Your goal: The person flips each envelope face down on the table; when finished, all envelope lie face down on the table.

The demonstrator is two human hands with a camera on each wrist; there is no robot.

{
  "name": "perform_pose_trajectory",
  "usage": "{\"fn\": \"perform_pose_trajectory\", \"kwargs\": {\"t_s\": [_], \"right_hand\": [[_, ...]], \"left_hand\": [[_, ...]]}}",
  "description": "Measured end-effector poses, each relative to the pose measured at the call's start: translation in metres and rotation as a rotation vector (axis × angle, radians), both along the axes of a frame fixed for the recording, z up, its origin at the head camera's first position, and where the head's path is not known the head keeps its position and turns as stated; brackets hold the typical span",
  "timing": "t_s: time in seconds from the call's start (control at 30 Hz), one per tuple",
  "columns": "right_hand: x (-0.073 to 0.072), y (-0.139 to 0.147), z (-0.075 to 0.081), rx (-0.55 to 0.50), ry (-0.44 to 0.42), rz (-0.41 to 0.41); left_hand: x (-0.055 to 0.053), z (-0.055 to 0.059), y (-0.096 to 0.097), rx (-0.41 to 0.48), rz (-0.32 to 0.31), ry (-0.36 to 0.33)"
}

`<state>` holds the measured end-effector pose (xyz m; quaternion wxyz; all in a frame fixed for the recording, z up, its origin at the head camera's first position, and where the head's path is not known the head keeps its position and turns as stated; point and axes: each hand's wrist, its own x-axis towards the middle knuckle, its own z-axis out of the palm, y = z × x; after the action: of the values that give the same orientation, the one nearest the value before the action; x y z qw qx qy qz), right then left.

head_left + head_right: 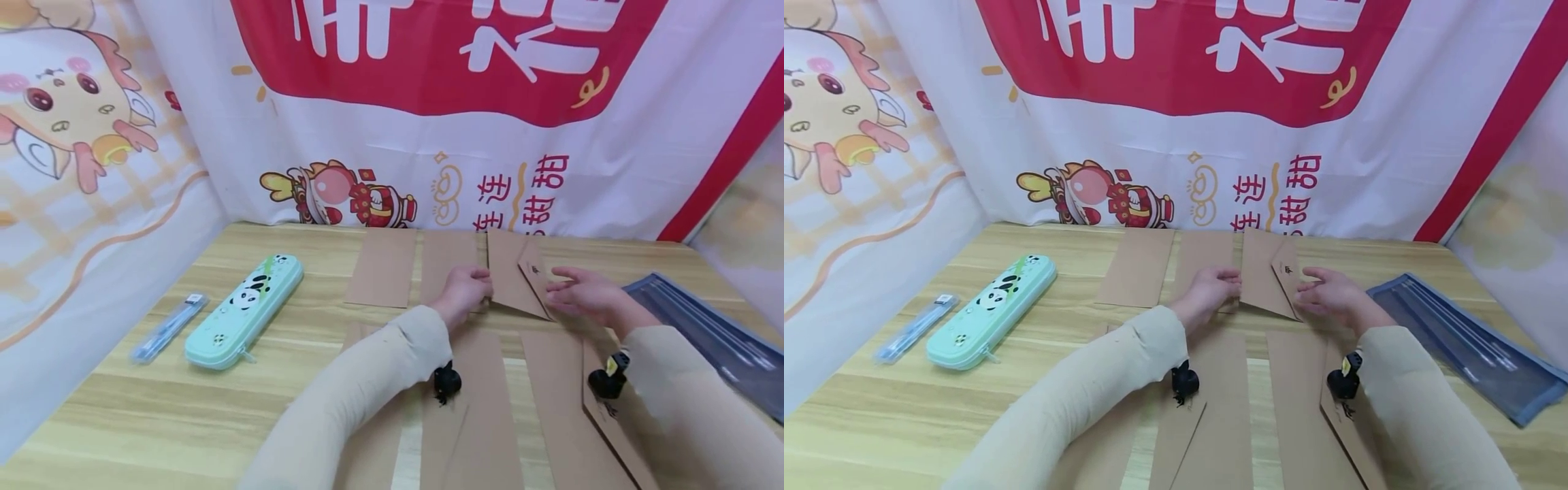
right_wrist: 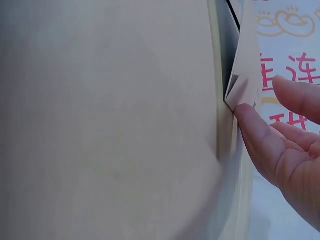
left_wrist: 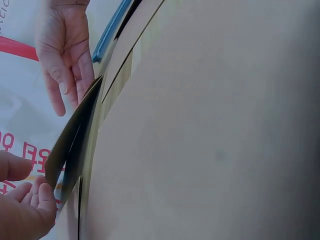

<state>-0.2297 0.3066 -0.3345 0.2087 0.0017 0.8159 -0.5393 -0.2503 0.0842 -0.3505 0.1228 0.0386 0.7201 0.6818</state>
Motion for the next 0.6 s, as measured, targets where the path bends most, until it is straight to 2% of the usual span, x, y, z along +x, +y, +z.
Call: {"fn": "perform_pose_trajectory", "kwargs": {"t_s": [0.3,0.6], "right_hand": [[-0.005,-0.014,-0.001,-0.019,0.013,0.018],[-0.008,-0.028,-0.005,-0.059,0.024,0.041]], "left_hand": [[0.001,0.003,-0.015,0.0,0.029,0.073],[0.002,0.009,-0.023,0.06,0.067,0.077]]}}
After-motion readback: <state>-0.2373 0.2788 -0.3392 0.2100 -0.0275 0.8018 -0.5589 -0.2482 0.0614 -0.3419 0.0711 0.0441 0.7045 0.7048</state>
